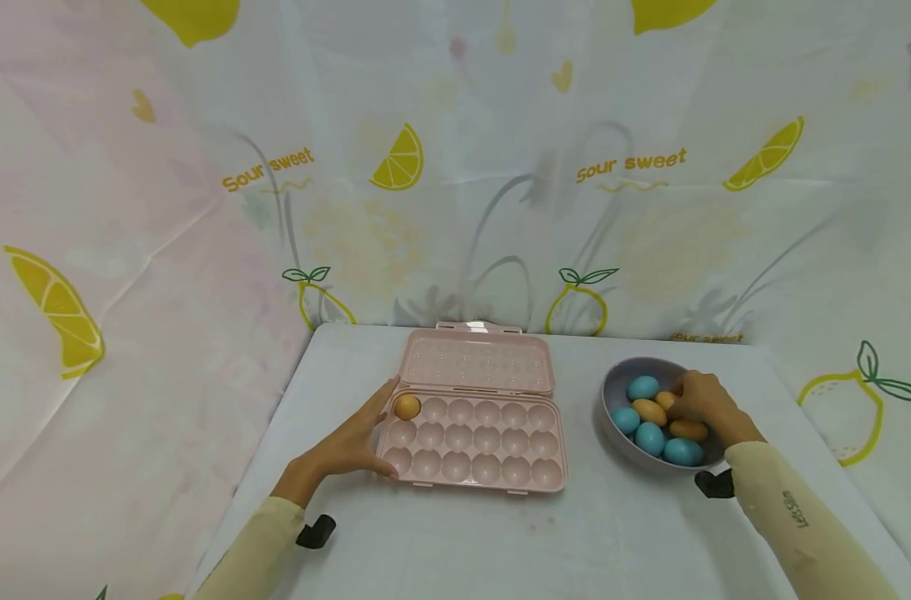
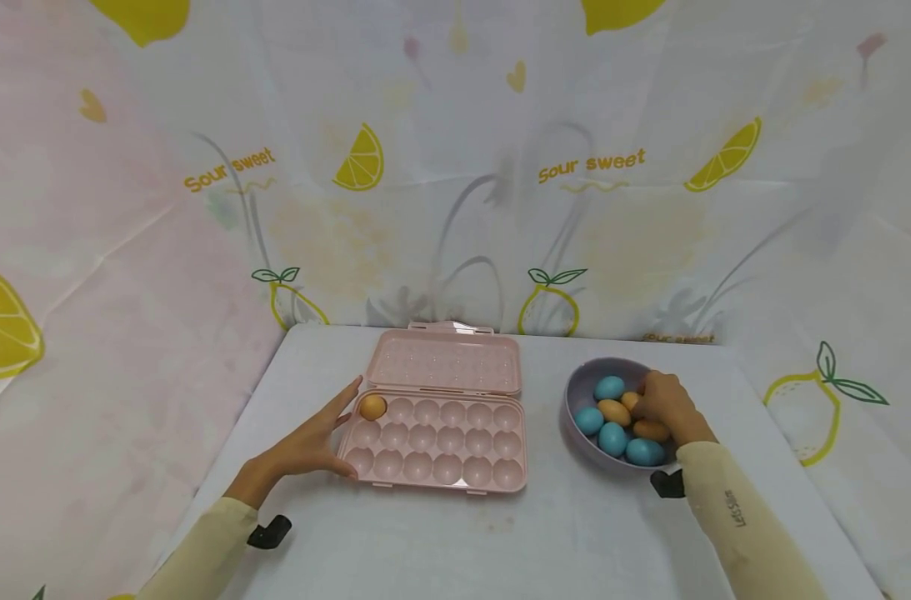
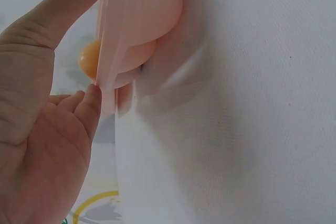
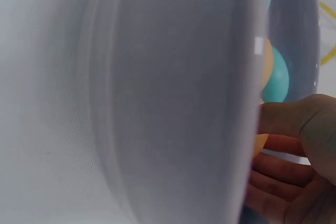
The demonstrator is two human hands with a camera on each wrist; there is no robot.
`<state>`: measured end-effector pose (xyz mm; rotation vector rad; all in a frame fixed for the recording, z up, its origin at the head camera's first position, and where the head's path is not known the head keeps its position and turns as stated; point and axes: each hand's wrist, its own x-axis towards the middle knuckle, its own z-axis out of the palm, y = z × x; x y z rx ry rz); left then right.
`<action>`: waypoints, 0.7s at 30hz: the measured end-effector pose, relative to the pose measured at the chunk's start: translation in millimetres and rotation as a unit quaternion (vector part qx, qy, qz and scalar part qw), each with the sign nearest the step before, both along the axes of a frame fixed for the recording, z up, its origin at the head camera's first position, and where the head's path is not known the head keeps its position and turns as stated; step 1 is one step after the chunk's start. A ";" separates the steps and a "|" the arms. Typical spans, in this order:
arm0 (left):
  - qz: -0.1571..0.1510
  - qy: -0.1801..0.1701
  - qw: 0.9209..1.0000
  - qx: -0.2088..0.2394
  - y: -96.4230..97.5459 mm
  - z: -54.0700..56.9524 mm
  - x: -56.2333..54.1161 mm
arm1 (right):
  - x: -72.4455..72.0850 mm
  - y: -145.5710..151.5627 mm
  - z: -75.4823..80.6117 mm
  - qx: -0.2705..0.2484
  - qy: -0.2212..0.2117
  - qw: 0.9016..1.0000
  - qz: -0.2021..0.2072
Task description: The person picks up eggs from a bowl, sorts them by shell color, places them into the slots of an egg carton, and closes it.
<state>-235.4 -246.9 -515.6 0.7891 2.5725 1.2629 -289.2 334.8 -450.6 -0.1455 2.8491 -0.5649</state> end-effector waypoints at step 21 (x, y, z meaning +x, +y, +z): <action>0.007 -0.004 1.000 0.001 -1.6 -3.7 -1.1 | -10.8 -40.4 35.3 -0.041 0.154 0.986 0.046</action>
